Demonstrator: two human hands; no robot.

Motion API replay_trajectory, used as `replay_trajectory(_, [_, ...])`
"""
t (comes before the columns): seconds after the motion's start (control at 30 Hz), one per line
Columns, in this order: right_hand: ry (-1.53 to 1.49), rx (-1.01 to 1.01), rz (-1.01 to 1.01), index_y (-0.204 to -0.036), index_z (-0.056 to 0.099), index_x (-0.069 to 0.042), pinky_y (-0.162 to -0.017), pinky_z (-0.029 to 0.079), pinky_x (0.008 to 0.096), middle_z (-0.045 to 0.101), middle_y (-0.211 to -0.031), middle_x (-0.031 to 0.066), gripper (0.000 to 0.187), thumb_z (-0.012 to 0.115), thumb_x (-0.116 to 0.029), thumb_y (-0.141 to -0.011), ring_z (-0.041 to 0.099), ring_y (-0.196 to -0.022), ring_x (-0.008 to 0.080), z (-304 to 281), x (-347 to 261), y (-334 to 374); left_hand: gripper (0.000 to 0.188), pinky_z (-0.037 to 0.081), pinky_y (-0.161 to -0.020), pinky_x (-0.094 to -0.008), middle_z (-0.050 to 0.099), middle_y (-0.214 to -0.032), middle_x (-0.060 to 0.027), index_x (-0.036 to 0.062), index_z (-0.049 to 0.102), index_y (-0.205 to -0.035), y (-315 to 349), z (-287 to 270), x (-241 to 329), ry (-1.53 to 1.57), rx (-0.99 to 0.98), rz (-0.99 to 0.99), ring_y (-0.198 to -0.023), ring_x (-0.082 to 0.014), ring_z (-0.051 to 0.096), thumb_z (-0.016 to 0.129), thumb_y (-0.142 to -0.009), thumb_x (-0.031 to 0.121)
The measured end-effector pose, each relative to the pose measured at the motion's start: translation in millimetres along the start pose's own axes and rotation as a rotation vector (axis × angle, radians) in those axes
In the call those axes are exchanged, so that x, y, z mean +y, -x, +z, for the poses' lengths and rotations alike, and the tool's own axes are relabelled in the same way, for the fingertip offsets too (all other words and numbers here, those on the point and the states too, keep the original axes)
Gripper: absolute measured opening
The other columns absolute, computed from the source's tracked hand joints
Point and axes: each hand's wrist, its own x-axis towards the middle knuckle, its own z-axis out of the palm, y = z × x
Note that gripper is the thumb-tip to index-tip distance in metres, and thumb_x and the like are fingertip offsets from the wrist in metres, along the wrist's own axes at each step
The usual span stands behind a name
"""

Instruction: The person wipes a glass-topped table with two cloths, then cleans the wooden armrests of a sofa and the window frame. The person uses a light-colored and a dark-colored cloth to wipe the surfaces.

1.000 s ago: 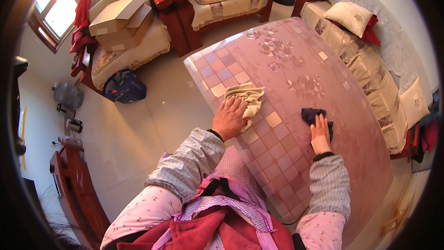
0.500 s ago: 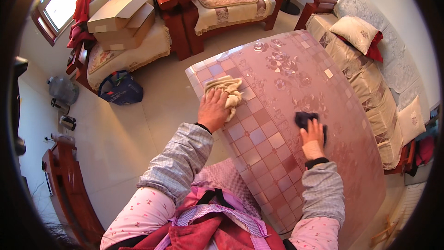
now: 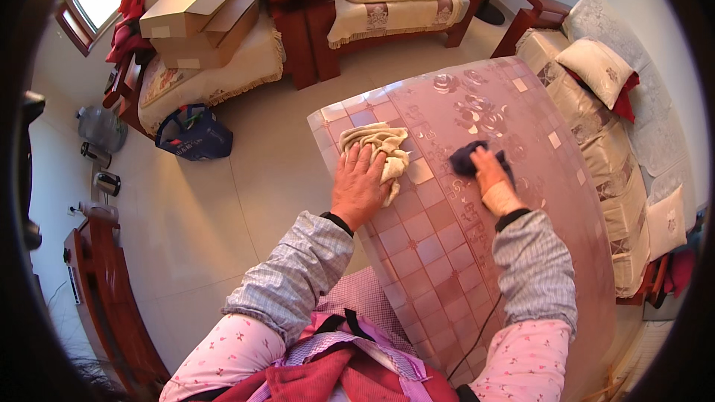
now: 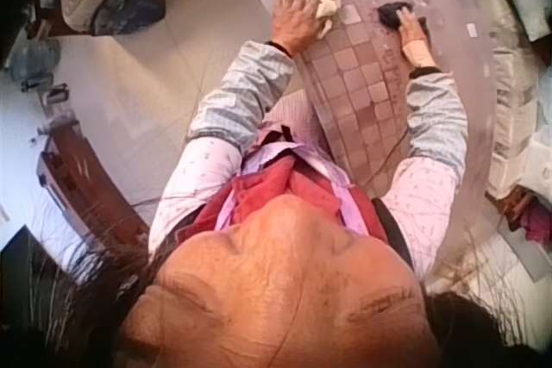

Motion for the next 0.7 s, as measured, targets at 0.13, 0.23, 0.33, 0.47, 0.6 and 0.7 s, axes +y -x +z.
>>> replay_trajectory(0.13, [-0.007,0.084,0.448,-0.143,0.052,-0.003,-0.119,0.036,0.0407,0.048,-0.152,0.0206,0.045,0.053,-0.008,-0.099,0.043,-0.142,0.0388,13,52,-56,0.061,0.028,-0.119,-0.0544,0.048,-0.147,-0.0164,0.0108,0.056,-0.140,-1,3,1,0.013,-0.002,-0.015,-0.142,-0.0389,0.038,0.072,-0.087,0.036])
replay_trajectory(0.23, [0.015,0.189,0.400,-0.140,0.054,0.000,-0.117,0.037,0.0413,0.051,-0.148,0.0216,0.041,0.053,-0.010,-0.100,0.047,-0.137,0.0401,26,49,-100,0.060,0.027,-0.119,-0.0553,0.047,-0.148,-0.0146,0.0114,0.057,-0.139,0,4,1,0.023,0.008,-0.019,-0.142,-0.0385,0.038,0.072,-0.086,0.036])
replay_trajectory(0.33, [-0.034,0.232,0.250,-0.138,0.054,0.002,-0.118,0.036,0.0429,0.052,-0.146,0.0243,0.040,0.051,-0.012,-0.100,0.047,-0.136,0.0410,35,29,-153,0.061,0.028,-0.118,-0.0560,0.047,-0.148,-0.0147,0.0113,0.057,-0.139,0,4,0,0.027,0.020,-0.007,-0.142,-0.0384,0.038,0.072,-0.085,0.036])
replay_trajectory(0.47, [-0.041,0.226,0.140,-0.134,0.057,0.001,-0.115,0.039,0.0473,0.054,-0.143,0.0261,0.040,0.054,-0.014,-0.097,0.050,-0.132,0.0439,47,-10,-215,0.059,0.028,-0.118,-0.0568,0.049,-0.148,-0.0157,0.0104,0.060,-0.136,1,5,0,0.038,0.021,-0.013,-0.142,-0.0393,0.039,0.073,-0.084,0.035])
replay_trajectory(0.6, [0.009,0.182,-0.047,-0.135,0.057,-0.006,-0.108,0.044,0.0490,0.054,-0.145,0.0195,0.042,0.058,-0.013,-0.093,0.053,-0.129,0.0422,57,-60,-239,0.061,0.027,-0.118,-0.0563,0.047,-0.149,-0.0164,0.0094,0.056,-0.139,0,5,1,0.035,0.007,-0.021,-0.144,-0.0393,0.037,0.074,-0.085,0.032])
replay_trajectory(0.7, [-0.154,0.183,-0.281,-0.140,0.054,-0.008,-0.113,0.040,0.0473,0.053,-0.147,0.0182,0.046,0.060,-0.013,-0.094,0.049,-0.135,0.0403,59,-94,-210,0.063,0.026,-0.118,-0.0570,0.046,-0.150,-0.0178,0.0087,0.055,-0.139,-1,4,1,0.029,-0.017,-0.013,-0.144,-0.0398,0.037,0.074,-0.084,0.031])
